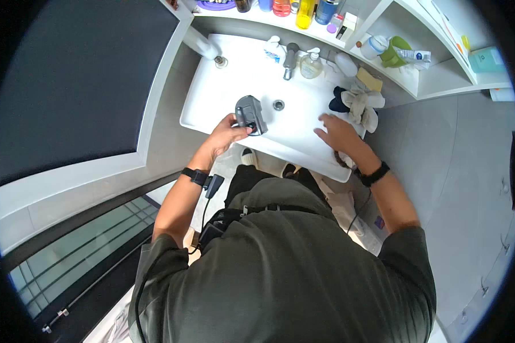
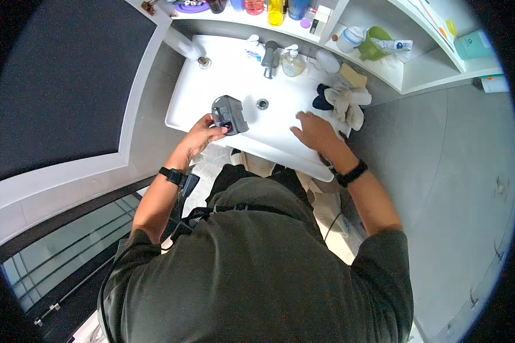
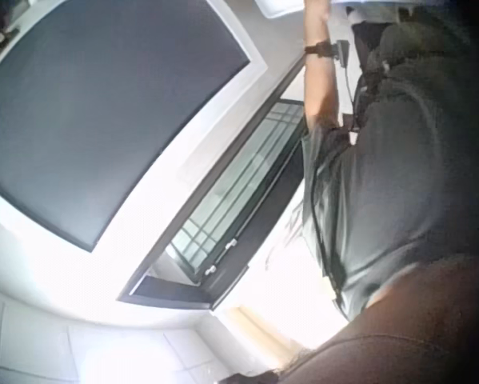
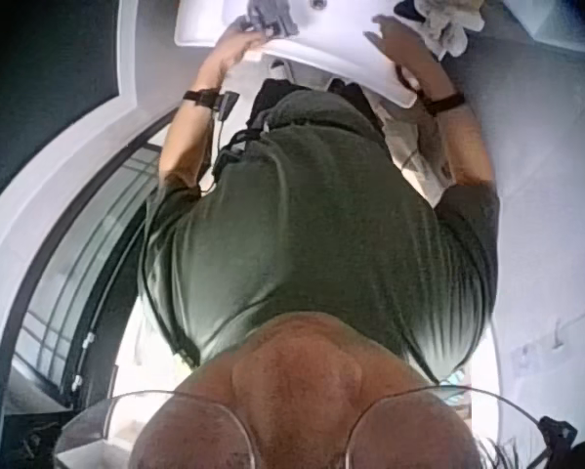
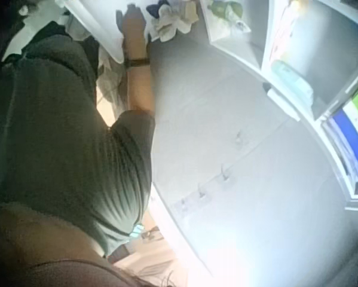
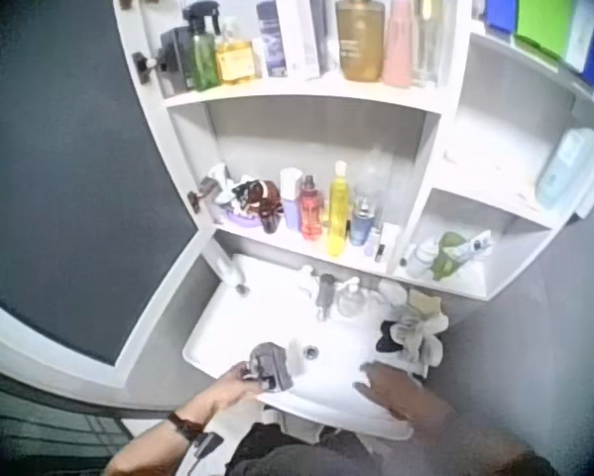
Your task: The person maneuvers a wet-dry vacuum over a floor, then removes the dirty water tank and rinses it in a bathroom sink, pouring detergent into the tank and scrubbing it by hand before rinsing again.
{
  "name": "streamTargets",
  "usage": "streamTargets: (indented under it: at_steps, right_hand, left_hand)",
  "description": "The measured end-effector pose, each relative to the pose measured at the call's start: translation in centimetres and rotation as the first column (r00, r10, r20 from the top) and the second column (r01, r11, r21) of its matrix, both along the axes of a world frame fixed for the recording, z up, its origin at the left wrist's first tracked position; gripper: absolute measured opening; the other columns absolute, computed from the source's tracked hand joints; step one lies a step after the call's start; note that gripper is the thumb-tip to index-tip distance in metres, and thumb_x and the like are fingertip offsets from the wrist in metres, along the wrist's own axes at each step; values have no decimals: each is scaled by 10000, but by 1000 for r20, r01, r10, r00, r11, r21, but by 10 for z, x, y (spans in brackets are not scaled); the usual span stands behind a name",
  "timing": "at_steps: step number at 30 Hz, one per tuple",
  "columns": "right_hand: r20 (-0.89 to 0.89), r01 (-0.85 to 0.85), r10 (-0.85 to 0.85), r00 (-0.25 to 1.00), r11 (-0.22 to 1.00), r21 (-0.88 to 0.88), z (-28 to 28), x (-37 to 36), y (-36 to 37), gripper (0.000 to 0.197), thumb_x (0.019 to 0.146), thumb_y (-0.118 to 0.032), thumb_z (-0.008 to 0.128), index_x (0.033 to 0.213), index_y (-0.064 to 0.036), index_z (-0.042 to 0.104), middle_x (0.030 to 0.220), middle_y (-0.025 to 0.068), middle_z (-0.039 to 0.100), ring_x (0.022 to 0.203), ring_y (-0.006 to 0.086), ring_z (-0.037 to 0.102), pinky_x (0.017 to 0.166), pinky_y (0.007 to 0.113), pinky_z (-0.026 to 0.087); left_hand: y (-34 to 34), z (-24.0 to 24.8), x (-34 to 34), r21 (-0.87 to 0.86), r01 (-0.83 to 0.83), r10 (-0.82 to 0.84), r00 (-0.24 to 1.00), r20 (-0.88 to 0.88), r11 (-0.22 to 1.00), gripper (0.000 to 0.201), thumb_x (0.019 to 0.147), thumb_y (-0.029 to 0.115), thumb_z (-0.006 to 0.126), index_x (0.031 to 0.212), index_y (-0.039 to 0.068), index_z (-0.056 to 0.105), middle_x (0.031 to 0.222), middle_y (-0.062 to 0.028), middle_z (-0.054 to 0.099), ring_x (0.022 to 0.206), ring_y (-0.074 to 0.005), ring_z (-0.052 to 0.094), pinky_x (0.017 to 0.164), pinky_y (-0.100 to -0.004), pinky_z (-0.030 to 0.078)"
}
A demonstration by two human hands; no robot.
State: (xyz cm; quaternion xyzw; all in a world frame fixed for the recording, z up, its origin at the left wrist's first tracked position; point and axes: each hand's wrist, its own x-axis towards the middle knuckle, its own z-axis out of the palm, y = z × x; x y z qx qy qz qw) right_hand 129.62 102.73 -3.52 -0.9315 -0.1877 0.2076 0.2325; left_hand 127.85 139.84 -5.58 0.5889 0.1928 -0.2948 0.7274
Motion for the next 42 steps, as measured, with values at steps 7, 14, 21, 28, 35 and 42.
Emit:
streamTargets:
  at_steps: [7,14,21,28,35,42]
  right_hand:
    - [-123,50,-36,992,993,107,6,31,23,399,914,-322,635,1177,-25,590,1067,165,637,920,310,635,797,400,509]
    - [-150,126,-92,984,964,232,-13,30,32,388,891,-295,641,1157,-17,592,1073,198,630,982,333,634,846,422,509]
    - [239,155,-232,943,941,302,-36,97,59,388,851,-188,658,1186,-7,580,1145,213,574,1064,375,587,924,442,494]
    - [301,59,-67,951,998,35,-46,176,95,732,803,-199,734,1408,19,384,1506,286,307,1390,394,350,1150,416,329]
    - [333,44,42,942,968,-247,-75,197,108,829,841,-273,726,1448,76,281,1534,283,259,1420,391,298,1158,401,313]
    - [321,-20,129,938,946,-323,-60,200,125,807,880,-319,671,1447,101,280,1531,309,243,1433,382,284,1157,398,315]
  left_hand:
    - [27,-4,6,-317,-116,101,993,-63,941,444,902,49,577,1317,-51,456,1273,-169,581,1169,-269,592,990,-434,503]
    - [47,-2,17,-450,-43,42,999,-11,892,518,858,11,566,1359,-50,447,1285,-177,575,1204,-293,563,1059,-471,438]
    - [30,-9,42,-141,93,-97,995,-26,986,589,810,-25,710,1344,-24,461,1223,-121,597,1116,-210,608,1006,-337,494]
    - [-8,-84,78,-165,76,-85,995,-47,983,392,862,-6,692,1190,-62,484,1203,-137,544,1095,-217,603,1024,-326,506]
    - [-69,-158,107,-155,-70,76,997,33,985,184,810,68,773,949,29,661,891,-21,637,831,-108,597,723,-235,497]
    - [-94,-199,128,55,-98,92,991,94,994,265,809,100,789,1023,7,663,911,-11,646,800,-113,584,733,-256,478]
